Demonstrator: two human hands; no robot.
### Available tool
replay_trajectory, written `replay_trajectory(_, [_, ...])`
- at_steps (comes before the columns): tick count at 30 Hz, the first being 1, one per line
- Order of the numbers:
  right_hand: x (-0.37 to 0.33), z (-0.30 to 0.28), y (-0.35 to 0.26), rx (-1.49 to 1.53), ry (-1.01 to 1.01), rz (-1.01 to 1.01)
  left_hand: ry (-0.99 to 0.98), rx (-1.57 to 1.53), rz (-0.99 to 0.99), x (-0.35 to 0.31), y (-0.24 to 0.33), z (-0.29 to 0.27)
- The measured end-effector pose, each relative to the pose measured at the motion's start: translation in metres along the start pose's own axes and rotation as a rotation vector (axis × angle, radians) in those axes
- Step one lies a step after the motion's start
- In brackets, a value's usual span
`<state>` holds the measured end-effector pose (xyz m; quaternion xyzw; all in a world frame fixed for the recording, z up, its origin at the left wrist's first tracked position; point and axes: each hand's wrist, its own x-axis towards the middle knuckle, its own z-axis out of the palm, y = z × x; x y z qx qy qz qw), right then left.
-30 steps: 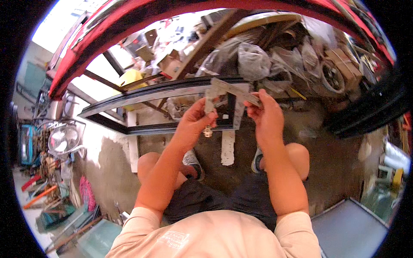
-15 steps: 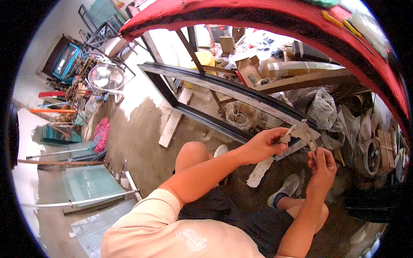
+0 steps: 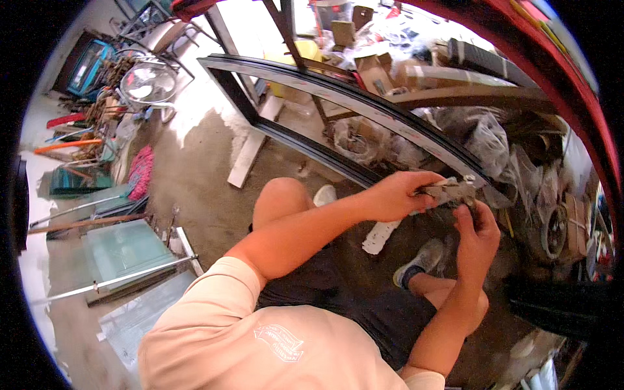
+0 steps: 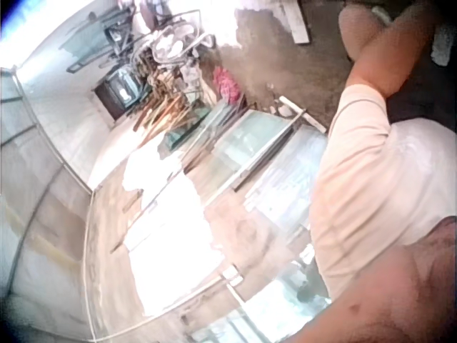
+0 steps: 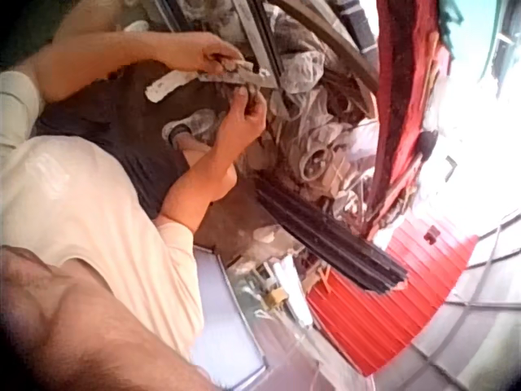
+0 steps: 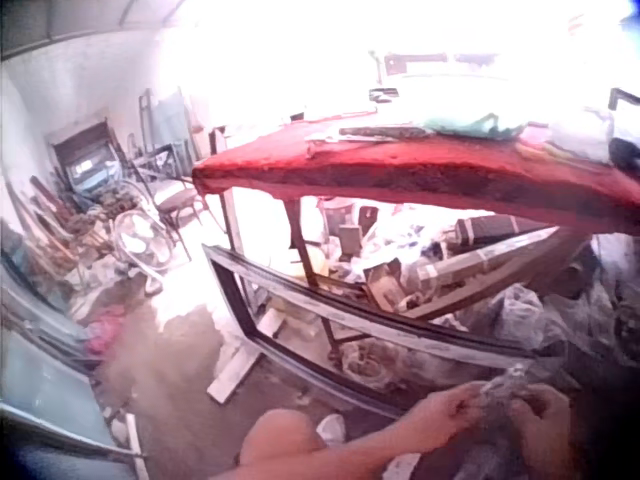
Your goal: The person manipulates a metal window hinge mechanism while holding it above a window frame, using a small yellow screwdriver to turn a screw and then testing the hinge motion.
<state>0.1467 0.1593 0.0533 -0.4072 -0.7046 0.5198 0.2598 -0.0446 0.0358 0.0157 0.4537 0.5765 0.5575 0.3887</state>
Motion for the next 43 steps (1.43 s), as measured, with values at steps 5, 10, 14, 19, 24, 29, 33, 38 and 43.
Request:
replay_trajectory(5, [0.005, 0.004, -0.011, -0.122, -0.013, -0.057, -0.142, -0.374, -0.166, -0.004, 0.001, -0.005])
replay_trajectory(10, [0.008, 0.001, -0.003, -0.037, -0.027, -0.053, -0.205, -0.491, -0.255, -0.007, 0.018, -0.014])
replay_trajectory(14, [0.005, -0.002, -0.008, 0.112, -0.014, 0.029, -0.162, -0.559, -0.323, -0.009, 0.02, -0.013])
replay_trajectory(19, [0.01, -0.013, -0.005, 0.257, 0.073, 0.031, -0.102, -0.682, -0.312, -0.008, 0.014, -0.015])
replay_trajectory(24, [0.015, -0.016, 0.006, 0.217, 0.157, -0.008, -0.061, -0.753, -0.253, -0.005, 0.008, -0.018])
replay_trajectory(29, [0.015, -0.019, 0.003, 0.195, 0.295, -0.05, -0.029, -0.78, -0.177, -0.003, 0.014, -0.012])
replay_trajectory(33, [0.009, -0.015, -0.008, 0.29, 0.148, 0.057, -0.078, -0.687, -0.102, -0.005, 0.018, -0.011])
replay_trajectory(38, [-0.001, -0.004, -0.016, 0.557, -0.104, 0.117, -0.203, -0.506, -0.028, -0.007, 0.017, -0.002])
replay_trajectory(43, [0.0, -0.011, -0.01, 0.711, -0.182, 0.144, -0.292, -0.143, -0.049, -0.011, 0.018, 0.002])
